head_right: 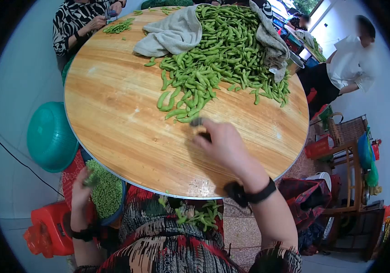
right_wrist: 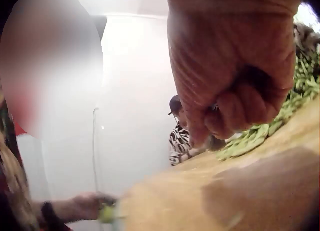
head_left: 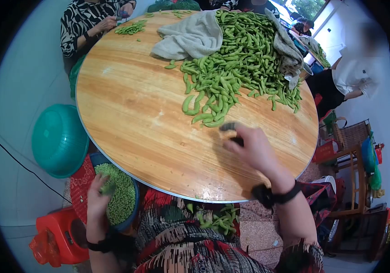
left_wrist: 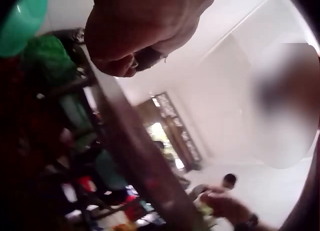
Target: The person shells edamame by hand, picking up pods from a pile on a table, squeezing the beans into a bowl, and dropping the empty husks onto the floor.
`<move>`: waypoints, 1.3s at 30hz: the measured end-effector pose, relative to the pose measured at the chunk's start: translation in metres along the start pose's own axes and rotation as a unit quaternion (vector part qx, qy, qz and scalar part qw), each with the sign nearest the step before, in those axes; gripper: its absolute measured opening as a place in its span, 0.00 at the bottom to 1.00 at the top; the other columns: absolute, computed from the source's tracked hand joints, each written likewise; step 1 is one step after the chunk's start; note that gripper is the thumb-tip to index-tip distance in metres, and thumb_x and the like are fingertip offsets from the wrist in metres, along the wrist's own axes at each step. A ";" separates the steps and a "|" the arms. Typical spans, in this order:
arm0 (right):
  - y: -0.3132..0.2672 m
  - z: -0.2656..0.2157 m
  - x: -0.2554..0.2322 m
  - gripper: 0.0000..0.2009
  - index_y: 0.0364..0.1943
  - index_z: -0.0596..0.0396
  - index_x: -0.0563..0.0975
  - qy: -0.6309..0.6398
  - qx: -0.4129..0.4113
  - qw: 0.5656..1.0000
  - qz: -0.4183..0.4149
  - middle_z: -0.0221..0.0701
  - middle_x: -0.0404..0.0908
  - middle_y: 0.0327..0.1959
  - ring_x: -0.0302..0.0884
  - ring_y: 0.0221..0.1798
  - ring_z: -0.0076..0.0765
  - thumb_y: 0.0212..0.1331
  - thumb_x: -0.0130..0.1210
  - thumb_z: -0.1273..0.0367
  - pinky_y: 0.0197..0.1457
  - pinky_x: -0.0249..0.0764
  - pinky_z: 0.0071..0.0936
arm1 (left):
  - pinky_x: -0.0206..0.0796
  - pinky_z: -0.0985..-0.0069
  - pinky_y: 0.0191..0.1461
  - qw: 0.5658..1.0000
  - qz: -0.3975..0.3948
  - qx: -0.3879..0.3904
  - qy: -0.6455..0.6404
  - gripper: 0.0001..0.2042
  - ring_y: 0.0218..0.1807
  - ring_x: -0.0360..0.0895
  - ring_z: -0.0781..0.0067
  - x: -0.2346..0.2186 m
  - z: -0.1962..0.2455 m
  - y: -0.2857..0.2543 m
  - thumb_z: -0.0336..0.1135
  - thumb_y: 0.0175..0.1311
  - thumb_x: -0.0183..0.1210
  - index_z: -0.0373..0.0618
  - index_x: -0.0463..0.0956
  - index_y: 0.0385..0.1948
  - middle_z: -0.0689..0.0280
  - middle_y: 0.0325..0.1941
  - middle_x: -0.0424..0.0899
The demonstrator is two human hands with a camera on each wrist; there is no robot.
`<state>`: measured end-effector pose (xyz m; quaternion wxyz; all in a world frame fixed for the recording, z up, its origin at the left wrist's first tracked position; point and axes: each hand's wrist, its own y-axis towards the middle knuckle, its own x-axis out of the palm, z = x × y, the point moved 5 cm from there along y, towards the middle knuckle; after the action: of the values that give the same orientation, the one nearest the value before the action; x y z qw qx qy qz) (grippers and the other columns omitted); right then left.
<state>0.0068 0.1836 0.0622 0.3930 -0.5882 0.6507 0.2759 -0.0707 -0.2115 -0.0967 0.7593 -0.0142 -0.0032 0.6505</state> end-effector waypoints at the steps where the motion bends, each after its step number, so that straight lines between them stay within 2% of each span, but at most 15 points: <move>1: 0.017 0.009 -0.002 0.12 0.37 0.57 0.74 -0.075 -0.016 0.996 0.045 0.42 0.77 0.22 0.75 0.27 0.49 0.50 0.57 0.66 0.31 0.71 0.37 | 0.64 0.70 0.50 0.931 -0.018 0.024 0.364 0.15 0.47 0.71 0.64 -0.009 -0.014 -0.005 0.35 0.52 0.60 0.41 0.74 0.42 0.58 0.48 0.73; 2: 0.025 0.014 -0.003 0.13 0.37 0.58 0.73 -0.150 -0.030 0.984 0.088 0.43 0.77 0.22 0.75 0.28 0.51 0.49 0.56 0.66 0.32 0.71 0.40 | 0.61 0.63 0.57 0.733 -0.033 0.042 0.678 0.16 0.54 0.69 0.56 -0.011 -0.021 -0.008 0.34 0.51 0.61 0.41 0.74 0.43 0.54 0.54 0.70; 4: 0.030 0.015 0.002 0.12 0.36 0.58 0.73 -0.179 -0.048 0.980 0.072 0.43 0.77 0.22 0.75 0.28 0.52 0.49 0.56 0.66 0.32 0.71 0.42 | 0.54 0.59 0.63 0.747 0.009 -0.045 0.664 0.16 0.63 0.60 0.50 -0.007 0.005 -0.005 0.29 0.51 0.59 0.40 0.74 0.44 0.50 0.61 0.63; 7: 0.028 0.011 0.000 0.11 0.33 0.59 0.71 -0.214 -0.065 0.974 0.044 0.44 0.76 0.22 0.75 0.29 0.52 0.50 0.55 0.66 0.32 0.70 0.44 | 0.61 0.71 0.56 0.908 0.074 0.129 0.391 0.13 0.51 0.71 0.62 -0.009 0.048 0.002 0.21 0.50 0.56 0.38 0.74 0.40 0.56 0.48 0.74; 8: 0.027 0.011 -0.002 0.11 0.31 0.59 0.71 -0.218 -0.069 0.973 0.034 0.44 0.76 0.21 0.75 0.29 0.52 0.50 0.54 0.66 0.32 0.70 0.43 | 0.61 0.71 0.56 0.909 0.077 0.126 0.390 0.13 0.51 0.71 0.62 0.006 0.065 0.002 0.21 0.50 0.56 0.38 0.74 0.40 0.56 0.48 0.74; 10: 0.039 0.017 0.000 0.10 0.31 0.59 0.71 -0.187 -0.083 0.978 0.052 0.45 0.75 0.20 0.74 0.28 0.54 0.50 0.54 0.66 0.31 0.69 0.44 | 0.62 0.80 0.52 0.999 -0.019 0.020 0.030 0.14 0.45 0.73 0.74 0.051 0.085 0.000 0.16 0.48 0.53 0.37 0.74 0.38 0.63 0.39 0.76; 16: 0.017 0.012 0.007 0.10 0.31 0.61 0.73 -0.229 -0.092 0.968 0.050 0.48 0.73 0.19 0.73 0.24 0.51 0.50 0.56 0.68 0.29 0.69 0.39 | 0.64 0.84 0.38 0.942 -0.233 -0.084 -0.224 0.13 0.34 0.72 0.80 0.202 0.128 -0.005 0.22 0.57 0.52 0.37 0.72 0.45 0.68 0.32 0.74; 18: 0.003 0.016 0.001 0.11 0.30 0.61 0.73 0.001 -0.060 0.998 0.036 0.46 0.74 0.18 0.74 0.23 0.46 0.50 0.56 0.66 0.26 0.69 0.36 | 0.59 0.86 0.31 0.920 -0.242 -0.160 -0.265 0.14 0.31 0.69 0.83 0.234 0.117 -0.007 0.23 0.58 0.52 0.37 0.71 0.47 0.67 0.33 0.75; 19: -0.003 0.025 0.006 0.10 0.31 0.62 0.74 0.122 -0.029 0.992 0.010 0.38 0.76 0.19 0.72 0.21 0.32 0.53 0.56 0.67 0.27 0.68 0.27 | 0.54 0.88 0.25 0.890 -0.248 -0.234 -0.302 0.16 0.27 0.67 0.85 0.247 0.110 -0.010 0.24 0.58 0.52 0.37 0.70 0.49 0.67 0.34 0.76; 20: -0.010 0.023 0.010 0.10 0.31 0.62 0.74 0.123 -0.031 0.992 0.007 0.38 0.76 0.19 0.72 0.21 0.32 0.53 0.56 0.67 0.27 0.68 0.27 | 0.54 0.88 0.25 0.891 -0.245 -0.234 -0.302 0.16 0.27 0.67 0.85 0.254 0.108 -0.009 0.24 0.58 0.52 0.37 0.70 0.49 0.67 0.34 0.76; 22: -0.025 0.017 0.020 0.10 0.31 0.60 0.74 0.405 0.036 0.913 -0.039 0.26 0.74 0.22 0.68 0.24 0.20 0.56 0.55 0.66 0.29 0.66 0.20 | 0.52 0.88 0.23 0.831 -0.301 -0.300 -0.360 0.14 0.25 0.66 0.85 0.271 0.105 -0.015 0.23 0.59 0.51 0.36 0.71 0.47 0.67 0.33 0.75; 27: -0.046 0.013 0.031 0.11 0.34 0.56 0.71 0.544 0.090 0.822 -0.144 0.19 0.65 0.20 0.55 0.20 0.12 0.66 0.41 0.65 0.22 0.51 0.11 | 0.50 0.89 0.23 0.881 -0.242 -0.223 -0.339 0.07 0.22 0.64 0.87 0.275 0.100 -0.012 0.25 0.59 0.53 0.37 0.74 0.38 0.68 0.29 0.76; 31: -0.048 0.021 0.037 0.12 0.33 0.60 0.71 0.606 0.087 0.773 -0.167 0.24 0.71 0.22 0.60 0.20 0.15 0.64 0.43 0.64 0.23 0.55 0.11 | 0.61 0.86 0.31 0.914 -0.240 -0.158 -0.286 0.04 0.27 0.70 0.85 0.273 0.101 -0.011 0.27 0.57 0.57 0.38 0.75 0.32 0.69 0.28 0.77; 37: -0.048 0.022 0.044 0.10 0.33 0.59 0.71 0.656 0.072 0.732 -0.168 0.23 0.68 0.22 0.56 0.19 0.13 0.66 0.42 0.67 0.21 0.53 0.11 | 0.61 0.84 0.31 0.963 -0.194 0.010 -0.185 0.05 0.27 0.69 0.84 0.274 0.103 -0.018 0.29 0.59 0.55 0.37 0.73 0.28 0.68 0.29 0.75; 39: -0.053 0.021 0.045 0.09 0.34 0.58 0.71 0.692 0.132 0.682 -0.196 0.24 0.68 0.22 0.56 0.18 0.13 0.65 0.42 0.68 0.21 0.53 0.11 | 0.60 0.85 0.31 0.935 -0.238 -0.054 -0.258 0.06 0.28 0.69 0.84 0.277 0.104 -0.019 0.30 0.60 0.55 0.37 0.73 0.28 0.69 0.29 0.74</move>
<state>0.0629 0.1674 0.0188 -0.0509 -0.6677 0.6370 -0.3817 -0.0117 0.0608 0.0036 0.8629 0.1149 -0.2374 0.4312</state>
